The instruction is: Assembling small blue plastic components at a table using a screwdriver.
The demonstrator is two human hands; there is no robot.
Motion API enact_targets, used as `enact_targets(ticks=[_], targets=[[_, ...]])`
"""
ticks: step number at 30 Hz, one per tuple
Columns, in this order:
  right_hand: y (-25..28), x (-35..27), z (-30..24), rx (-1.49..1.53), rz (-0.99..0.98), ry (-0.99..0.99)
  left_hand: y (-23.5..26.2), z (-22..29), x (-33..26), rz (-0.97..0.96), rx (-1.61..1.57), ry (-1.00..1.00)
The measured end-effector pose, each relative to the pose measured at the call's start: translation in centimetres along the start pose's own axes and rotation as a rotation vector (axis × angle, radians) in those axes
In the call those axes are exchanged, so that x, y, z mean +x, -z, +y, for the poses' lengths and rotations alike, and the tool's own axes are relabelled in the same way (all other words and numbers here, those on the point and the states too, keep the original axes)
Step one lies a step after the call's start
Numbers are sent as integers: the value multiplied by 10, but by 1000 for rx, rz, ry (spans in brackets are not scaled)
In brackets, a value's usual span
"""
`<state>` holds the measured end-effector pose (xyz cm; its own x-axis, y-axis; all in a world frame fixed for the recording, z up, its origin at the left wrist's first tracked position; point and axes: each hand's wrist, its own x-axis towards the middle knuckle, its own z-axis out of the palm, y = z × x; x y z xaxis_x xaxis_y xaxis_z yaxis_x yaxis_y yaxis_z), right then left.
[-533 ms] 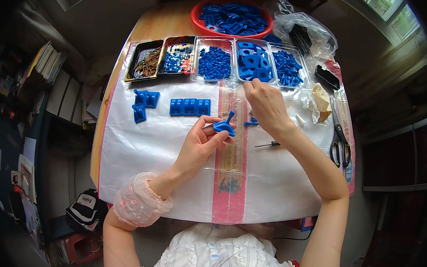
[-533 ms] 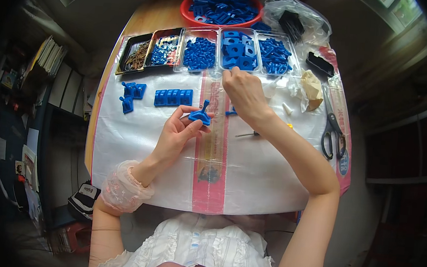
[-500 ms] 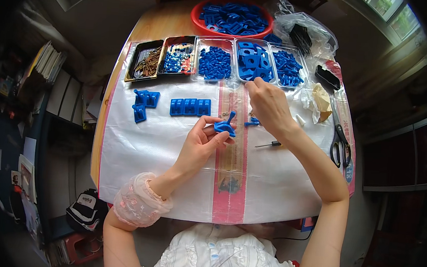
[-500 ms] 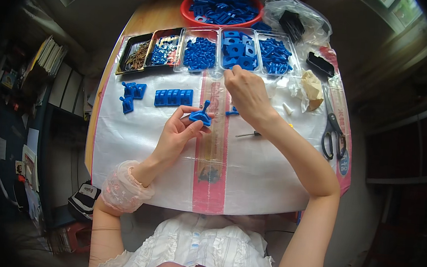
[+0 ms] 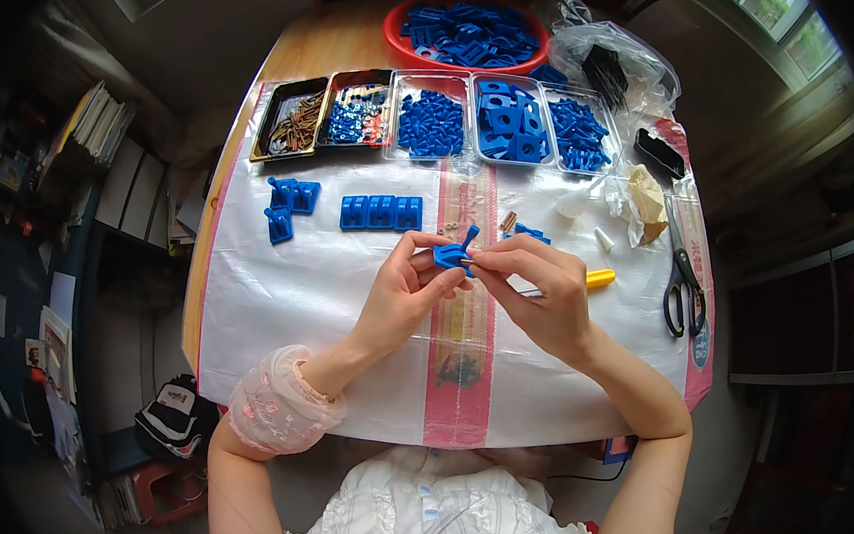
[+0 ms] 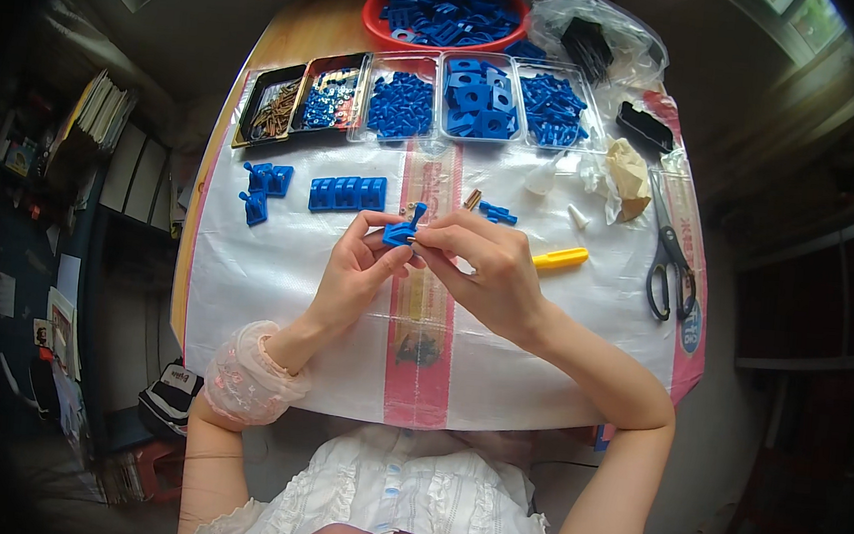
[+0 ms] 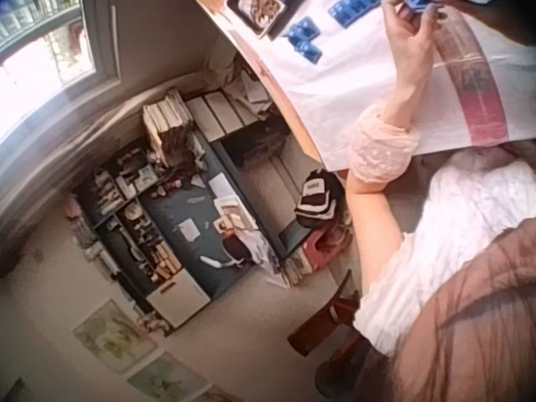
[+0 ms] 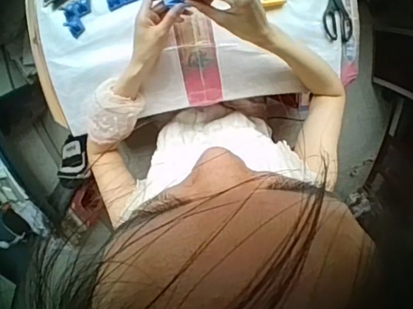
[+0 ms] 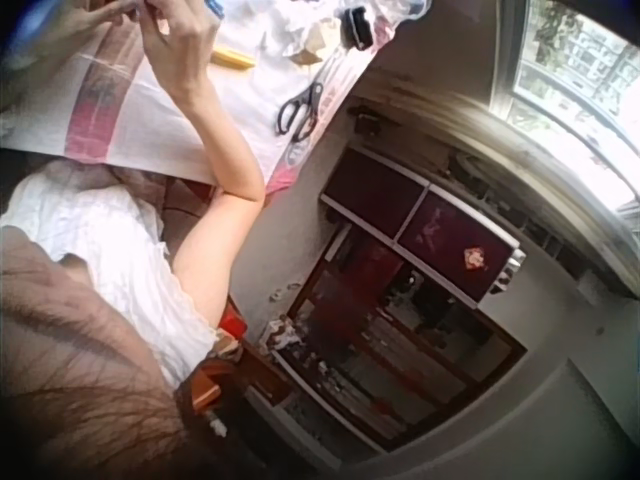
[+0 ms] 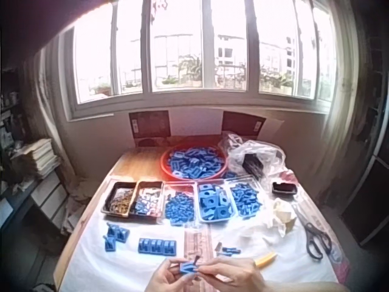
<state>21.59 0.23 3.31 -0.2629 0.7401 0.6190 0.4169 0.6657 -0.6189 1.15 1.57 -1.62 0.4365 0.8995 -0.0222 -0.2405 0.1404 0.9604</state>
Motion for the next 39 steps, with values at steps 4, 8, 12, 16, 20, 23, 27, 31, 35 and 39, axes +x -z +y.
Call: enact_targets(ticks=[4, 8, 12, 16, 20, 23, 27, 31, 35, 39], targets=[[-5, -7, 4, -166, -17, 129, -2, 3, 0, 23, 6, -13], [-8, -10, 6, -306, -37, 289, -6, 3, 0, 49, -36, -69], [-10, -12, 8, -358, -48, 315, -4, -2, -1, 38, -41, -85], [-9, -14, 11, -469, -42, 375, -3, 2, 0, 23, -236, -22], [-10, -15, 12, -454, -32, 317, 3, 3, 4, 64, -470, 139], [-12, -14, 10, -450, 8, 296, 5, -4, 3, 55, -356, 103], [-11, -12, 11, -536, 15, 324, 3, -2, 1, 77, -282, 87], [-13, -15, 16, -364, 47, 167, 5, 1, 2, 57, -238, 127], [-15, -21, 15, -116, 4, -170, 11, -5, 2, -9, -187, 134], [-16, -21, 17, 84, -21, -378, 6, 2, -1, 13, -139, 151]])
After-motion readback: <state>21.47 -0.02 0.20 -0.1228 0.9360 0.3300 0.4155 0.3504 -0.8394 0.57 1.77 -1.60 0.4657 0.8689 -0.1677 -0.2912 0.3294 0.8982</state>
